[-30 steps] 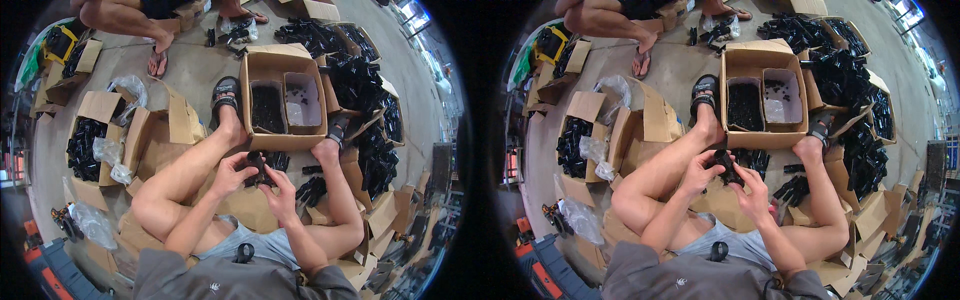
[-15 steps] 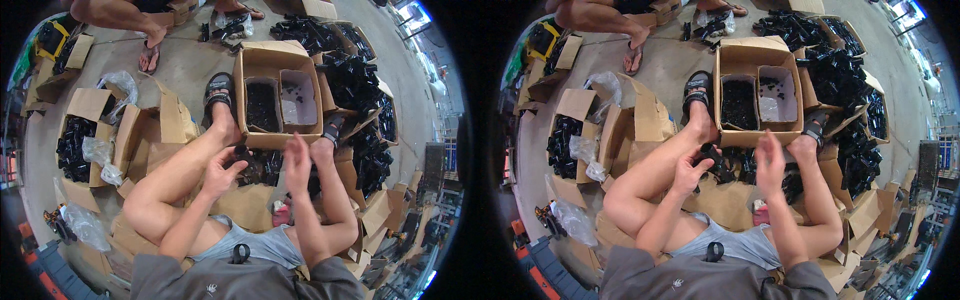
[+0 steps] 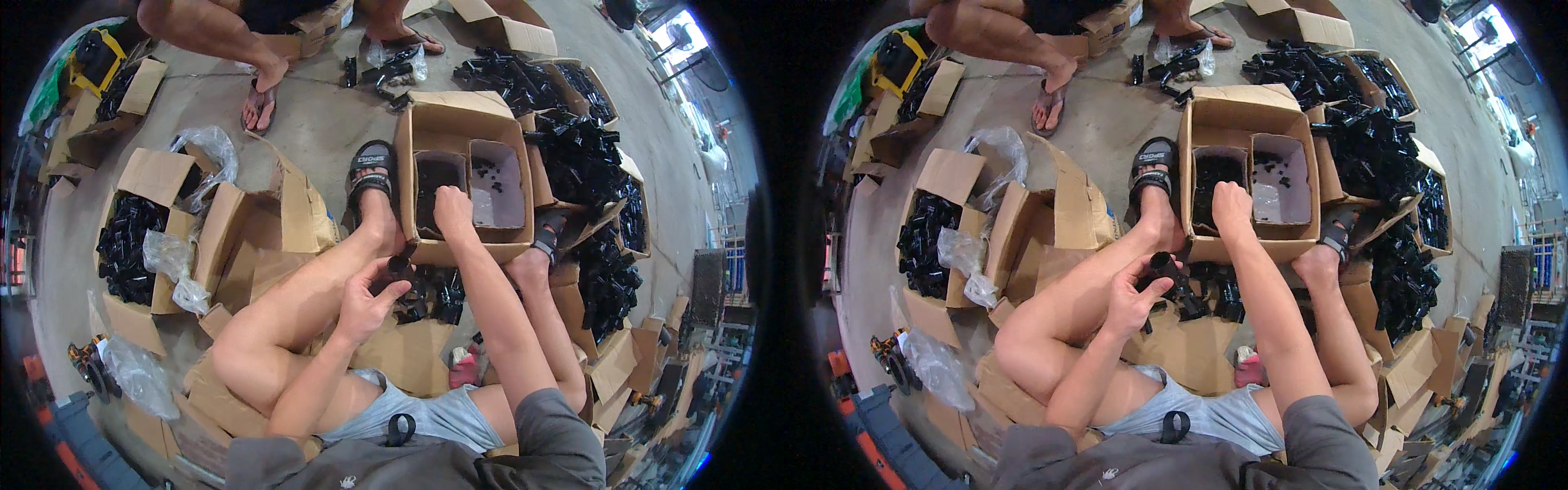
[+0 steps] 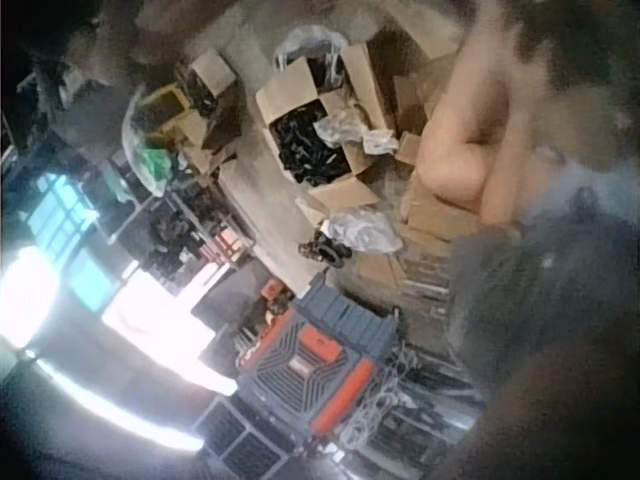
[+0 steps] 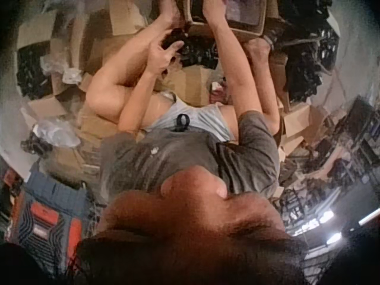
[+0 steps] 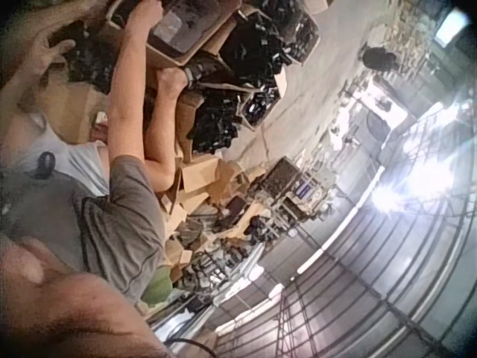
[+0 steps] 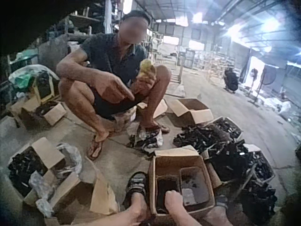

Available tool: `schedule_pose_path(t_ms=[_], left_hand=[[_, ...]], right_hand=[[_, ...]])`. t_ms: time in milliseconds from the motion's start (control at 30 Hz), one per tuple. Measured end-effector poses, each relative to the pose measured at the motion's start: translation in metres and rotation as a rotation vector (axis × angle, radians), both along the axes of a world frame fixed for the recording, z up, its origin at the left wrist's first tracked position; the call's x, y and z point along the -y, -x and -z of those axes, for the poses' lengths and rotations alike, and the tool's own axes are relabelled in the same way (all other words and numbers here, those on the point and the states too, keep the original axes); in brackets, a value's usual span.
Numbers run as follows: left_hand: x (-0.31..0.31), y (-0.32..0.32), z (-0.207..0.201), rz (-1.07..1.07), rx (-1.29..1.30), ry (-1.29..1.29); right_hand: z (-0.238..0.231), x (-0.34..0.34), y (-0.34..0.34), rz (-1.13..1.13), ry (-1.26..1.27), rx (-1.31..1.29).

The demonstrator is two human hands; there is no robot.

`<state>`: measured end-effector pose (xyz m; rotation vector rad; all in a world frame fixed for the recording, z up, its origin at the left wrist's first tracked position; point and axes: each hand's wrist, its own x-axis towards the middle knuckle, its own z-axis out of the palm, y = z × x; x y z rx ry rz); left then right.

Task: The person sits on the floor and assembles small components by picking up black plastic parts from one box and small metal screws or pins from another box, joining them by hand and placing the finished items into a separate container.

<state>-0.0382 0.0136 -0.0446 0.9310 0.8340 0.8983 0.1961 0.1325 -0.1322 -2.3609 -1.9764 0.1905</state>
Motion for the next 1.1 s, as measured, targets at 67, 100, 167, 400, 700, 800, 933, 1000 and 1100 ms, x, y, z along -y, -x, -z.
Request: schedule_pose_path(t_ms=[67, 100, 167, 400, 700, 800, 933, 1000, 1100], left_hand=[[-0.003, 0.002, 0.001, -0.011, -0.022, -0.017], [-0.005, 0.002, 0.0, -0.017, -0.024, -0.024], [-0.006, 0.001, 0.002, -0.023, -0.015, -0.023], [-0.006, -0.001, 0.002, -0.083, 0.117, 0.102], [-0.007, -0.001, 0.011, -0.05, 0.201, 0.168], [-0.003, -0.004, 0.011, -0.032, 0.198, 0.183], [0.001, -0.007, 0.008, -0.005, 0.189, 0.189], [0.001, -0.009, 0.008, 0.002, 0.174, 0.159], [0.003, -0.011, 0.01, 0.003, 0.157, 0.147]], right_hand=[[0.004, -0.001, 0.001, -0.01, -0.019, -0.008], [0.004, -0.001, 0.0, -0.014, -0.035, -0.017], [0.007, 0.0, -0.004, 0.0, -0.031, -0.039], [-0.03, 0.024, 0.003, 0.054, -0.251, -0.318], [-0.129, 0.147, 0.064, 0.003, -0.556, -1.001], [-0.13, 0.155, 0.065, 0.017, -0.567, -0.962], [-0.128, 0.161, 0.063, 0.009, -0.572, -0.967], [-0.128, 0.163, 0.063, -0.006, -0.578, -0.957], [-0.127, 0.164, 0.063, -0.027, -0.57, -0.942]])
